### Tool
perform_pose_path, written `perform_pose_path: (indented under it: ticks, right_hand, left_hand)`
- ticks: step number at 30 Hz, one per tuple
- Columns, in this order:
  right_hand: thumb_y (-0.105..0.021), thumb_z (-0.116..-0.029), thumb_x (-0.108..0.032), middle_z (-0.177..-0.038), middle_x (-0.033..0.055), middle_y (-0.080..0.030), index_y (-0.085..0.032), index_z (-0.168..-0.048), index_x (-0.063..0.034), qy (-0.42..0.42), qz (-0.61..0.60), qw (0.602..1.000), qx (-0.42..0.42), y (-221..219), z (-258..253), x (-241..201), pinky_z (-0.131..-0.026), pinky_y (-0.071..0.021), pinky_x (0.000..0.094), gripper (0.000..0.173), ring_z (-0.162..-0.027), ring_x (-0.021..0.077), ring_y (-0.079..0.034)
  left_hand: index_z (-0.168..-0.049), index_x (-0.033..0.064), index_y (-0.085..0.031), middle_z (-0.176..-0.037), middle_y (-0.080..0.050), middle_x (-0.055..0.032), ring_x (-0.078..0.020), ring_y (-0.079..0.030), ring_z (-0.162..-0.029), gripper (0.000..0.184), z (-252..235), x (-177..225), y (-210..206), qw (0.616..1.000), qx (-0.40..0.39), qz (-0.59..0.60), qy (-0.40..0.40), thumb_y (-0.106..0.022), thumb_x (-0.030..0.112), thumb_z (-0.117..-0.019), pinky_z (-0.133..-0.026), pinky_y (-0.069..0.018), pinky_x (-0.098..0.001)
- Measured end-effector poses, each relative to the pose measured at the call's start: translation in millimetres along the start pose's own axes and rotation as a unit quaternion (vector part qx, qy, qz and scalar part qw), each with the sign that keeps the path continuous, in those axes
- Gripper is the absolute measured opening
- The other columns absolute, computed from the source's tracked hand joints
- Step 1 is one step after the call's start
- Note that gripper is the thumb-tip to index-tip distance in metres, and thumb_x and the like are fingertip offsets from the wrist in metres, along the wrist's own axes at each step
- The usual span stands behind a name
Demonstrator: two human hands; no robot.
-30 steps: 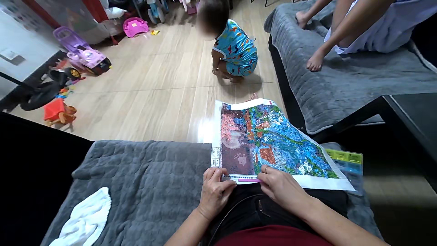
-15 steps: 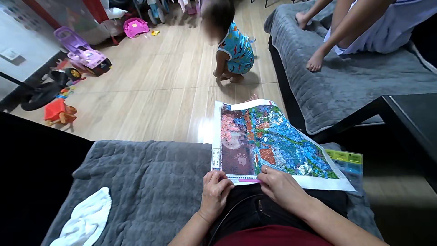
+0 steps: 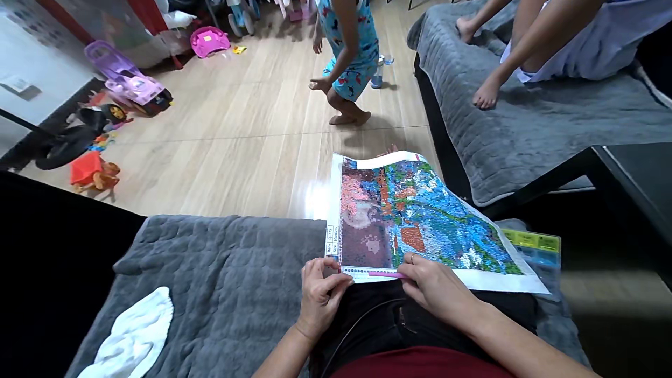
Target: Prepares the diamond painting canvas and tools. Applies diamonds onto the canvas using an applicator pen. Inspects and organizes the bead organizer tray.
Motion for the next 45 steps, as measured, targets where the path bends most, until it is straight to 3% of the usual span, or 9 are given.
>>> perform_pose_path:
  ticks: [3, 7, 14, 21, 26, 30, 38, 45]
  right_hand:
    - [-0.066, -0.0841, -0.003, -0.075, 0.0145, -0.062, -0.070, -0.077, 0.0005, -0.001, 0.002, 1.000, 0.010, 1, -1, 0, -0.052, -0.0539, 0.0417, 0.009, -0.062, 0.0276, -0.066]
    - [-0.066, -0.0832, -0.002, -0.075, 0.0145, -0.062, -0.071, -0.077, 0.0006, 0.001, -0.001, 1.000, 0.015, 2, 0, 1, -0.052, -0.0542, 0.0415, 0.008, -0.062, 0.0275, -0.066]
    - [-0.067, -0.0834, -0.002, -0.075, 0.0151, -0.062, -0.070, -0.077, 0.0012, -0.002, 0.002, 1.000, 0.006, 0, -1, 1, -0.053, -0.0540, 0.0423, 0.008, -0.063, 0.0284, -0.066]
    - [-0.067, -0.0830, -0.002, -0.075, 0.0152, -0.063, -0.071, -0.078, 0.0009, -0.001, 0.003, 1.000, 0.005, 0, 0, 1, -0.054, -0.0547, 0.0420, 0.007, -0.063, 0.0282, -0.066]
    - [-0.067, -0.0832, -0.002, -0.075, 0.0148, -0.062, -0.071, -0.078, 0.0009, -0.003, 0.002, 1.000, 0.007, 0, 1, 2, -0.053, -0.0542, 0.0421, 0.008, -0.063, 0.0283, -0.066]
    - [-0.067, -0.0833, -0.002, -0.076, 0.0148, -0.063, -0.072, -0.079, 0.0011, -0.006, 0.004, 1.000, 0.003, 0, 0, 1, -0.054, -0.0549, 0.0421, 0.007, -0.064, 0.0283, -0.067]
    - [-0.067, -0.0834, -0.002, -0.076, 0.0153, -0.063, -0.071, -0.078, 0.0014, -0.006, 0.005, 1.000, -0.004, -1, 1, 1, -0.054, -0.0548, 0.0430, 0.007, -0.065, 0.0291, -0.067]
    - [-0.067, -0.0836, -0.001, -0.077, 0.0164, -0.063, -0.070, -0.078, 0.0019, -0.010, 0.008, 1.000, -0.015, -2, 1, 1, -0.055, -0.0549, 0.0434, 0.007, -0.066, 0.0301, -0.067]
  left_hand:
    - [-0.085, 0.0223, -0.081, -0.097, -0.069, -0.0036, -0.0180, -0.060, -0.106, 0.019, 0, 2, -1, 1.000, 0.000, -0.020, -0.024, -0.067, 0.032, -0.0937, -0.100, -0.0391, -0.0356]
    - [-0.084, 0.0177, -0.079, -0.098, -0.069, -0.0016, -0.0160, -0.059, -0.109, 0.016, -2, -4, 5, 0.998, 0.040, 0.022, 0.035, -0.070, 0.028, -0.0909, -0.101, -0.0410, -0.0342]
    - [-0.084, 0.0111, -0.078, -0.088, -0.074, 0.0050, -0.0054, -0.064, -0.099, 0.014, -8, -4, 19, 0.991, 0.080, 0.076, 0.074, -0.068, 0.018, -0.0898, -0.097, -0.0452, -0.0274]
    - [-0.082, 0.0099, -0.079, -0.083, -0.074, 0.0044, -0.0043, -0.065, -0.092, 0.013, -9, 1, 13, 0.988, 0.075, 0.078, 0.106, -0.068, 0.016, -0.0868, -0.092, -0.0458, -0.0258]
    - [-0.085, 0.0111, -0.080, -0.087, -0.076, 0.0018, -0.0146, -0.067, -0.095, 0.016, -8, 10, 8, 0.999, 0.022, -0.004, 0.023, -0.067, 0.019, -0.0897, -0.093, -0.0446, -0.0366]
    - [-0.084, 0.0169, -0.080, -0.089, -0.076, 0.0015, -0.0203, -0.068, -0.098, 0.018, -7, 21, -3, 0.997, -0.014, -0.072, -0.039, -0.065, 0.025, -0.0917, -0.094, -0.0457, -0.0388]
    - [-0.082, 0.0182, -0.081, -0.090, -0.073, -0.0045, -0.0270, -0.068, -0.095, 0.013, -18, 28, -22, 0.992, -0.069, -0.099, -0.042, -0.070, 0.023, -0.0872, -0.090, -0.0499, -0.0463]
    - [-0.081, 0.0192, -0.081, -0.091, -0.073, -0.0053, -0.0276, -0.069, -0.096, 0.015, -21, 31, -30, 0.987, -0.093, -0.108, -0.081, -0.069, 0.024, -0.0882, -0.090, -0.0512, -0.0465]
Point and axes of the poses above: each hand's wrist, its own z-axis away from the middle knuckle, its own y-axis out of the back of the hand, x = y × z, the point moved 5 cm from there along -z, towards the middle knuckle
